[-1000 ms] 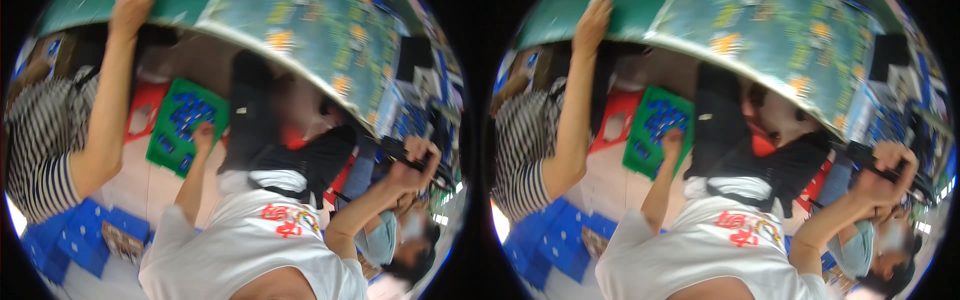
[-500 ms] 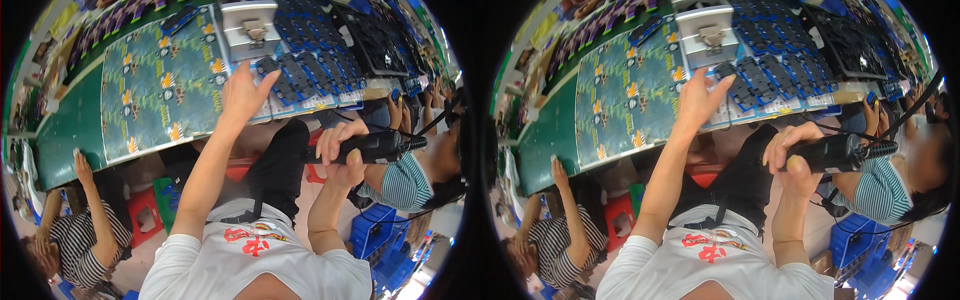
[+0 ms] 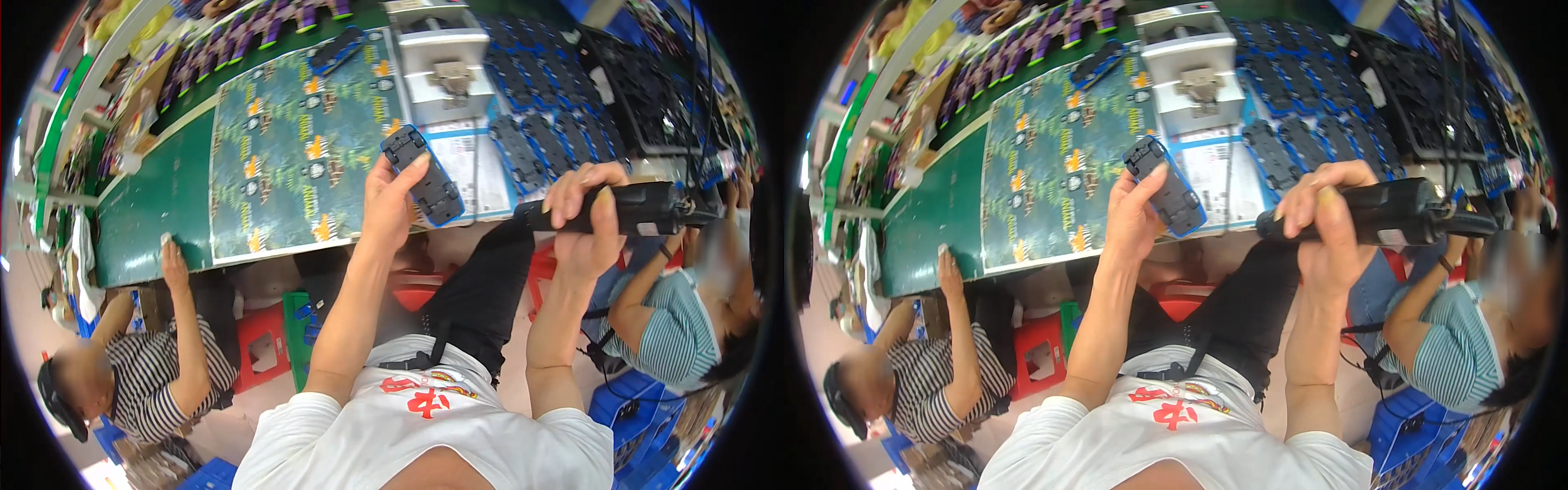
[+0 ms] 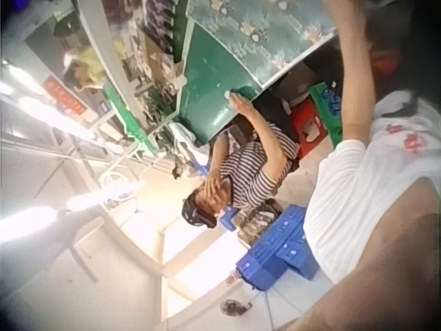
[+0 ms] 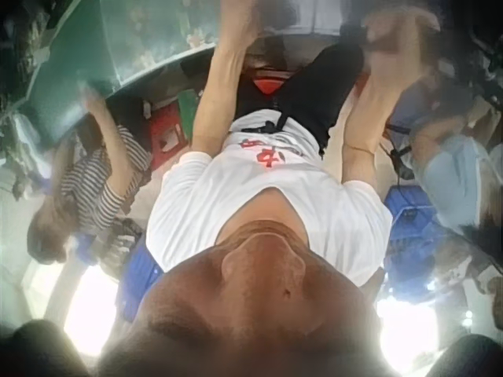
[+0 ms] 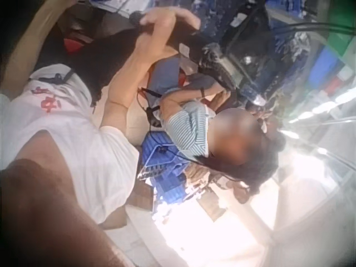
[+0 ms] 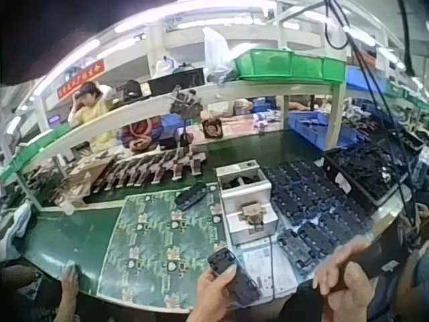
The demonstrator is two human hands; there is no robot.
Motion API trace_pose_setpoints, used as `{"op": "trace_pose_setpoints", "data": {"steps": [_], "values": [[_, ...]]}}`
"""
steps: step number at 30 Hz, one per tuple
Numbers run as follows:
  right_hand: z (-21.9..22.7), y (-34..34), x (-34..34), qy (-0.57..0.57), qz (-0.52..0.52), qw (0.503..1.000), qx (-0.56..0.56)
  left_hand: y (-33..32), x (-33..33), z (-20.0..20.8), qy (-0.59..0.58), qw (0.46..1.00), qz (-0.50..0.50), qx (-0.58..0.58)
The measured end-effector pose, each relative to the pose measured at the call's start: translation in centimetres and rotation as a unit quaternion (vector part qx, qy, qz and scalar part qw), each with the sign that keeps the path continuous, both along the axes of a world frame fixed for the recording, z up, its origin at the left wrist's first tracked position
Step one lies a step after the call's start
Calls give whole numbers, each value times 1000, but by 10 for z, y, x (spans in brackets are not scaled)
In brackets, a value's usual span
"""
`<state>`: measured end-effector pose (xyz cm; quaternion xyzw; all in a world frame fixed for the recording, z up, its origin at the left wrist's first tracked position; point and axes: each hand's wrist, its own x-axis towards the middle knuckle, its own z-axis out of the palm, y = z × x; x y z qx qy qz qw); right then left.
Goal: Assembling small plastic toy cars on a production line using an electric screwdriver to fasten components.
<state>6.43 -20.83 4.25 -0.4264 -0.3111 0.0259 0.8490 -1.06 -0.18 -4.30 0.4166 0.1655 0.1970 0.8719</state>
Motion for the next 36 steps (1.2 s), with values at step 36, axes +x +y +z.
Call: {"op": "trace_pose_setpoints", "data": {"steps": [36], "values": [[33, 155, 90, -150, -167, 971, -81, 49, -33, -2, 105, 992, -61, 15]]}}
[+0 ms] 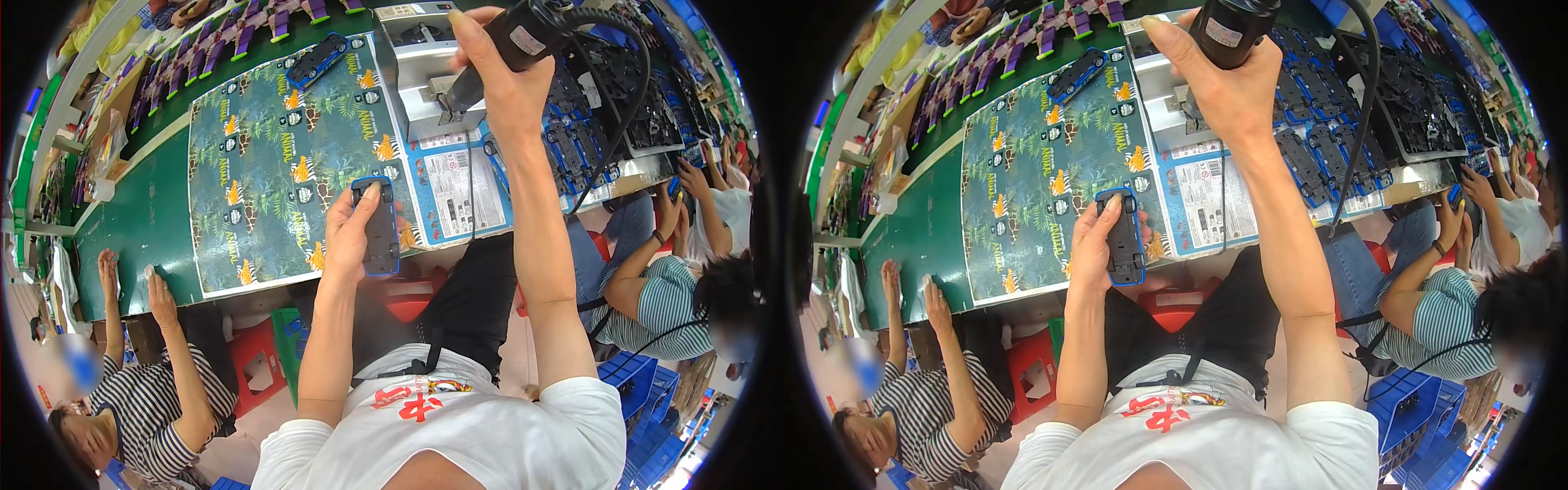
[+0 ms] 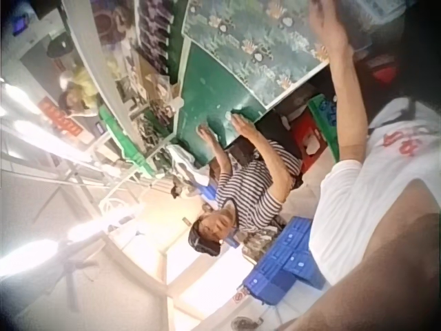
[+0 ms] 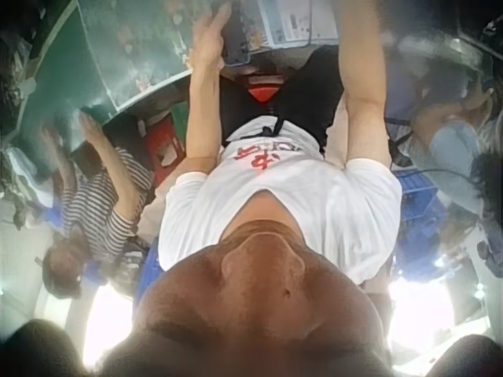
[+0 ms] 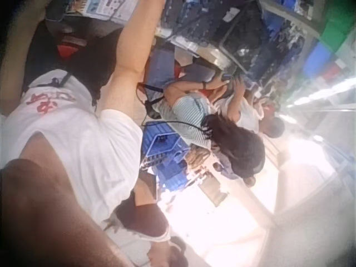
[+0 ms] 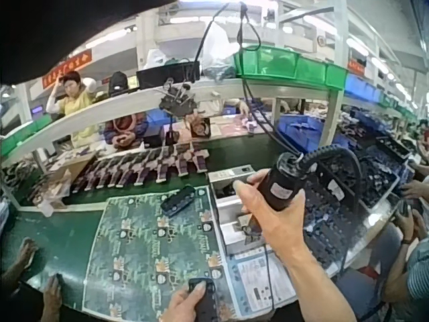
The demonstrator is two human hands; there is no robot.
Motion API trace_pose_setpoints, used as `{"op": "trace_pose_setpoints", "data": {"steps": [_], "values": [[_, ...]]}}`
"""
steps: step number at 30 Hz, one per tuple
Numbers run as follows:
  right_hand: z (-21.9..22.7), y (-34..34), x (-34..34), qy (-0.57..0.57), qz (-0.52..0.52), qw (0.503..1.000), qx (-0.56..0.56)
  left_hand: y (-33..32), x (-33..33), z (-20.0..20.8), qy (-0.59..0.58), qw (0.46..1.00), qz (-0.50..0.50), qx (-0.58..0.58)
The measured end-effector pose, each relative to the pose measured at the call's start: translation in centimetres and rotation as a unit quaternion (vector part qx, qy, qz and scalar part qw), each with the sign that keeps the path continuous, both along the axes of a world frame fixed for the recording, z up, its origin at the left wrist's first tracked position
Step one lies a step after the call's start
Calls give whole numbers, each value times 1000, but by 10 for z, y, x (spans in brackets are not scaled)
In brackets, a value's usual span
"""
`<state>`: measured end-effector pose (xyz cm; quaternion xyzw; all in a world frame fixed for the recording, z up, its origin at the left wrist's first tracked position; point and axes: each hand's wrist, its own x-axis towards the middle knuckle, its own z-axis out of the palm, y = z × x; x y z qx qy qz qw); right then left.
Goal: Assembling small plastic toy cars on a production line using an electric screwdriver to fasten components.
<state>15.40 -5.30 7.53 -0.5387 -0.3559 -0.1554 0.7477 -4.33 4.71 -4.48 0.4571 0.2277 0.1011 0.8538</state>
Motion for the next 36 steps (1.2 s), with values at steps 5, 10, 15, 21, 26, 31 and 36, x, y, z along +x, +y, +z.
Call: {"op": "trace_pose_setpoints", "data": {"steps": [5, 10, 15, 21, 26, 31, 36], "values": [[8, -6, -7, 72, 84, 994, 16, -2, 1, 1, 10, 1000, 9, -3], [8, 7, -8, 91, -2, 995, -39, -4, 0, 3, 10, 1000, 7, 18], [3, -21, -12, 147, 156, 975, 61, -6, 2, -1, -2, 999, -1, 34], [-13, -34, -72, 111, 297, 944, 91, -6, 0, 0, -14, 999, 1, 52], [-24, -14, -90, 88, 259, 958, 82, -8, 0, 4, -17, 998, 11, 59], [-30, -2, -95, 132, 266, 946, 130, -9, -1, 1, -24, 997, 18, 65], [-32, -3, -96, 58, 239, 969, 10, -9, 0, 1, -21, 998, 21, 60]]}}
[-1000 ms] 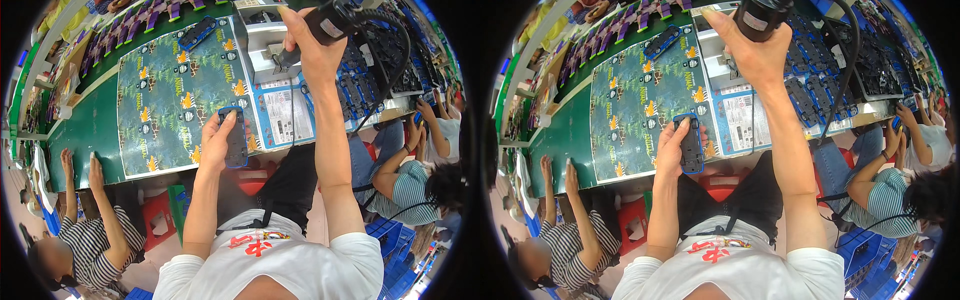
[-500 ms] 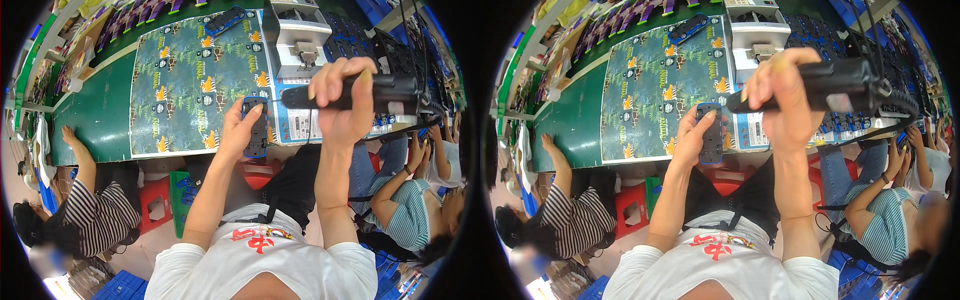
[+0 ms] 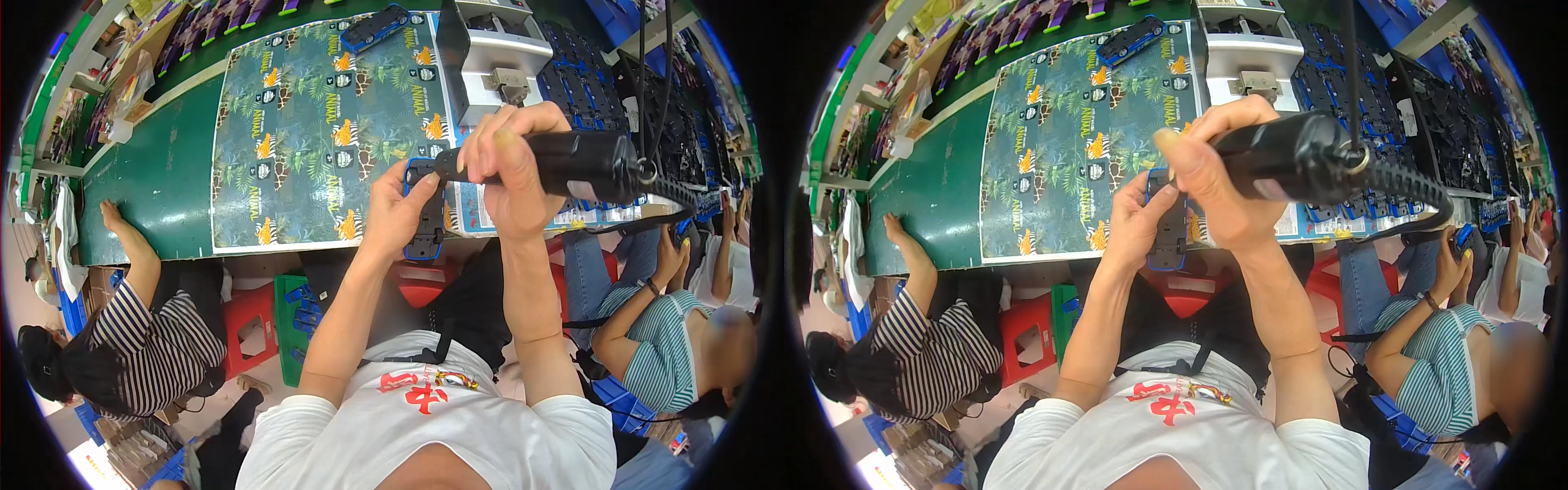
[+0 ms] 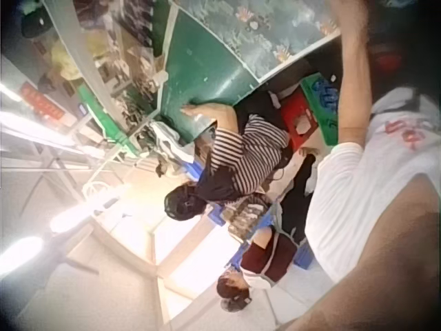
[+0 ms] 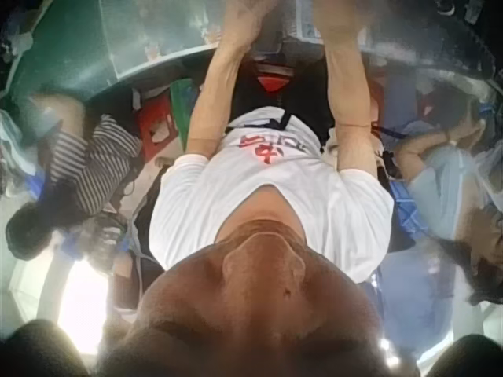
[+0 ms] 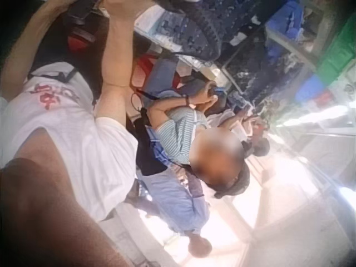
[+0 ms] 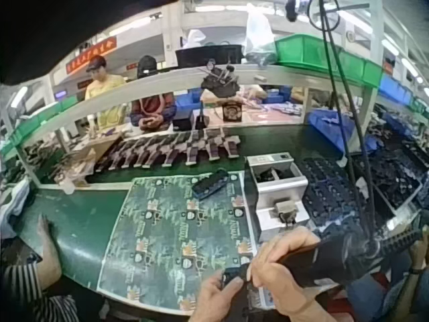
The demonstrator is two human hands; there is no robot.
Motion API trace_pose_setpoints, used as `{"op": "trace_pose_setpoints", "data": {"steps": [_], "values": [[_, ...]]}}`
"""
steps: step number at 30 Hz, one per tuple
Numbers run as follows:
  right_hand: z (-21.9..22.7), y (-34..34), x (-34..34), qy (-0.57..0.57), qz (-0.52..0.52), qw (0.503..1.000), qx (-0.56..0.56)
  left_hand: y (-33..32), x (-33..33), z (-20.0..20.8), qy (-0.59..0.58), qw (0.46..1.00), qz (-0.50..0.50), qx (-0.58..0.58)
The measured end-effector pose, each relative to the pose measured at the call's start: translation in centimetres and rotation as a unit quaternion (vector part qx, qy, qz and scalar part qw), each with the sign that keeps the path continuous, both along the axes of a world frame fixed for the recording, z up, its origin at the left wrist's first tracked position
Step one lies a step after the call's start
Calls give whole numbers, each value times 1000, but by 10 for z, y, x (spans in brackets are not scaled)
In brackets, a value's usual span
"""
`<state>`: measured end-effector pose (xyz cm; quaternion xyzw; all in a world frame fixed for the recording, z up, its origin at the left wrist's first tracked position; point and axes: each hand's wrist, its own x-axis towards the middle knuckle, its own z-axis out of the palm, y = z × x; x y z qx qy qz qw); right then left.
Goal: Assembling small plastic toy cars on a production line using an electric screwdriver to fasten components.
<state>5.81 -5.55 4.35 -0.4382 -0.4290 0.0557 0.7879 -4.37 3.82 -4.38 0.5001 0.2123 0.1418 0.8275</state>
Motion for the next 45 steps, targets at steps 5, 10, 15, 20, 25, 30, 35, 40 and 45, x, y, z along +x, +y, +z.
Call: {"op": "trace_pose_setpoints", "data": {"steps": [5, 10, 15, 20, 25, 30, 35, 40, 45], "values": [[-11, 11, -3, -27, -5, 999, -34, 0, 3, -6, -17, 998, 13, 65], [-12, 10, 0, 5, 37, 999, -16, 0, 2, 2, -8, 999, 3, 53], [-12, 7, 0, 16, 35, 999, -16, 0, 1, 1, 11, 999, -7, 34], [-11, 4, -3, 12, 31, 999, -15, -1, 1, -4, -12, 999, 4, 51], [-6, -1, -6, 28, 25, 999, -14, -4, 0, 1, -14, 998, 15, 55], [3, -12, 3, -12, 26, 1000, 9, 2, 0, 9, 10, 999, 28, -16], [51, -36, 43, 14, 11, 985, 172, 43, -14, -7, -162, 923, 32, -347], [41, -23, 88, 26, -138, 985, 100, 30, -20, -13, -102, 973, 24, -207], [33, -5, 97, -53, -187, 978, 76, 33, -18, -13, -105, 968, 47, -222]]}}
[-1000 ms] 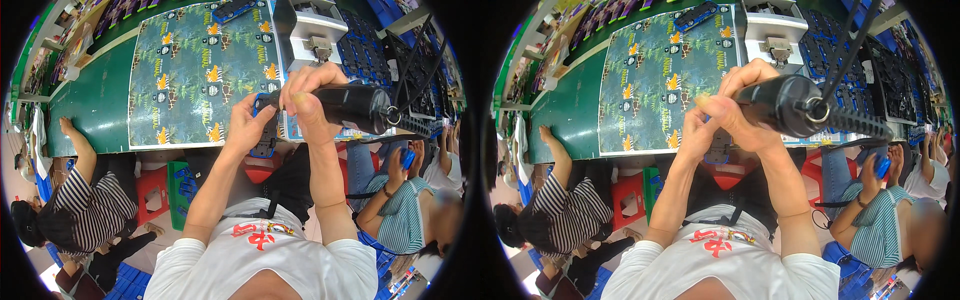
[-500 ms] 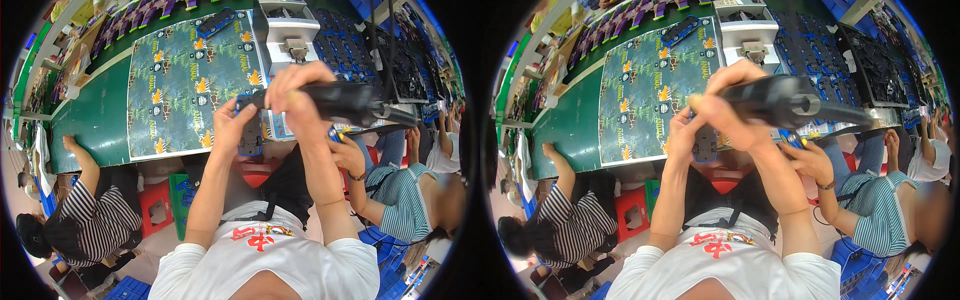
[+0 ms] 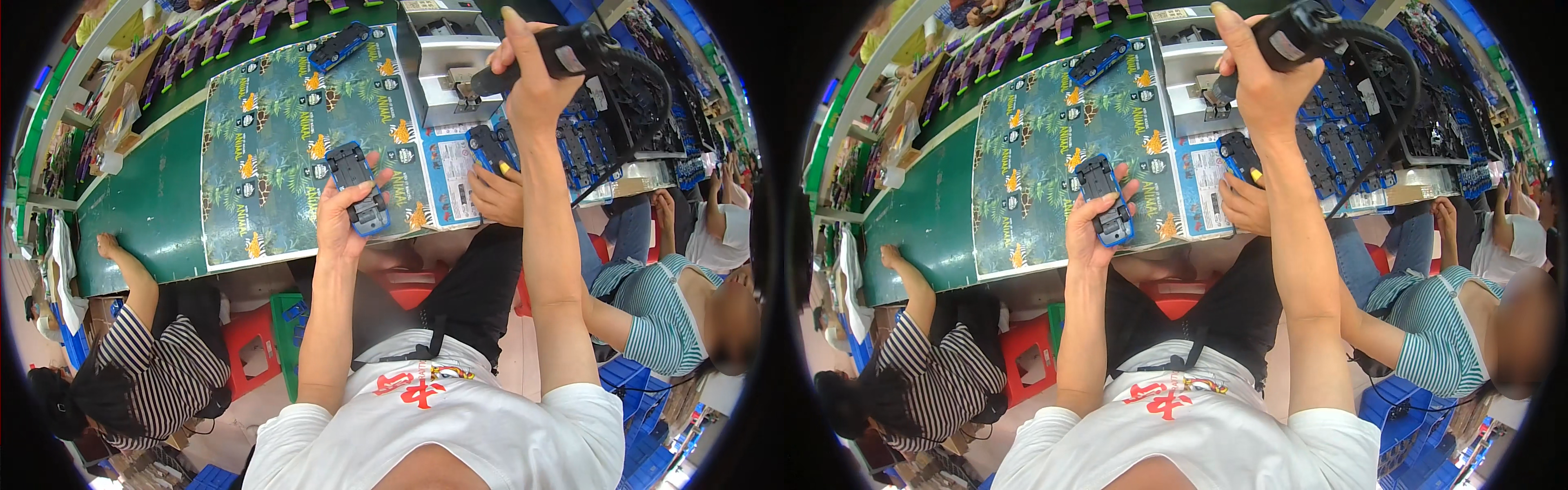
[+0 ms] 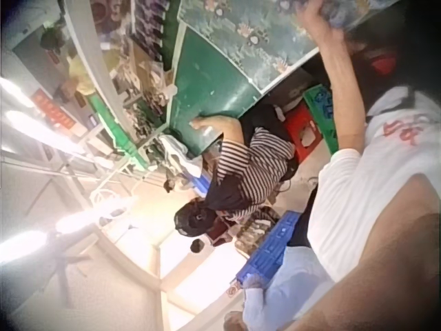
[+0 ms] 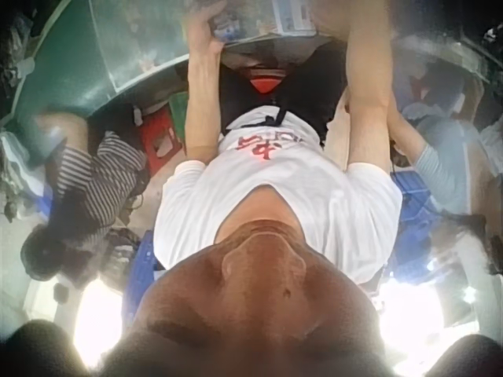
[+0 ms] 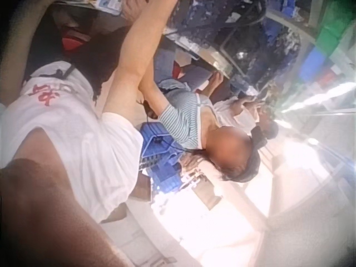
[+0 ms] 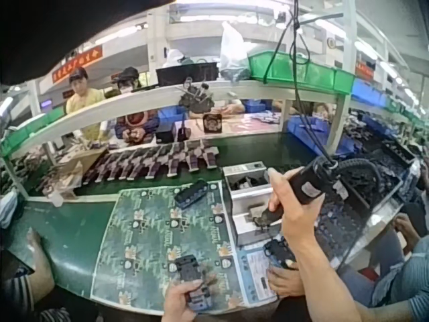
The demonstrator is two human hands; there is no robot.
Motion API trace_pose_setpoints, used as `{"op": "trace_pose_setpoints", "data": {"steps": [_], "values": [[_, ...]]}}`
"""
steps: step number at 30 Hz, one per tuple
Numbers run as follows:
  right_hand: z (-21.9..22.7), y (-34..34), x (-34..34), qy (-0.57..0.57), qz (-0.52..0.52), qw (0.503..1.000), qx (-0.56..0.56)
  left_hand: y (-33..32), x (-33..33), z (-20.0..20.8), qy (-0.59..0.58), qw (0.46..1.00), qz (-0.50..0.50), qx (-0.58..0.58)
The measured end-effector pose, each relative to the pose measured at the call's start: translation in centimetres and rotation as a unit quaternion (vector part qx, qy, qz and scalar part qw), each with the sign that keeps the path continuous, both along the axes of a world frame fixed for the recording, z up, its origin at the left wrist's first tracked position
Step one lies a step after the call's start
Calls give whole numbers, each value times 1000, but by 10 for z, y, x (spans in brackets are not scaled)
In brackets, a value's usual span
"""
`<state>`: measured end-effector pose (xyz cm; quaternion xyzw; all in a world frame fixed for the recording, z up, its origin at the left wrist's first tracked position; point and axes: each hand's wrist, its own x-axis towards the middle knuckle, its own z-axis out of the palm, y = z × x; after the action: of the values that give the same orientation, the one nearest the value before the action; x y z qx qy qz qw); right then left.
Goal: Assembling small plastic toy cars on a production line using an electric screwdriver to fasten components.
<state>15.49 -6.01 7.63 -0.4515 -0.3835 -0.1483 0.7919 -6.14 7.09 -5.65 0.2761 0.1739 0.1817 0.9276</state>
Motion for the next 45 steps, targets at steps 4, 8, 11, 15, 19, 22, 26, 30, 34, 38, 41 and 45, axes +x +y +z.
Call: {"op": "trace_pose_setpoints", "data": {"steps": [4, 8, 11, 15, 19, 22, 26, 30, 34, 38, 41, 45], "values": [[-3, 5, -6, 13, -88, 994, -59, 0, 0, -4, 12, 1000, 8, -20], [9, 20, -13, 103, -93, 982, -125, 3, -2, -5, -12, 999, -3, -38], [-9, 4, -9, 132, -24, 980, -144, -4, -1, -5, -14, 1000, 0, -12], [-2, -25, -68, 204, 206, 956, -48, -4, 3, -8, -10, 1000, 10, 12], [-14, -18, -115, 171, 304, 937, -35, -3, 1, -4, 9, 1000, 20, 14], [-23, -14, -128, 176, 322, 929, -40, -3, 1, -5, 9, 1000, 19, 15], [-29, -10, -130, 155, 309, 937, -55, -5, 0, -5, 6, 1000, 24, 18], [-28, -6, -135, 154, 293, 941, -65, -3, 1, -7, 4, 1000, 21, 17], [-31, -2, -141, 171, 281, 938, -112, -2, 1, -6, 9, 1000, 20, 1], [-35, 2, -139, 133, 268, 941, -161, -5, 2, 1, 20, 999, 18, -27], [-45, 11, -138, 101, 281, 944, -142, -2, 5, -8, 19, 997, 11, -74], [-41, 11, -140, 130, 314, 931, -135, -3, 2, 7, 57, 996, 18, -62]]}}
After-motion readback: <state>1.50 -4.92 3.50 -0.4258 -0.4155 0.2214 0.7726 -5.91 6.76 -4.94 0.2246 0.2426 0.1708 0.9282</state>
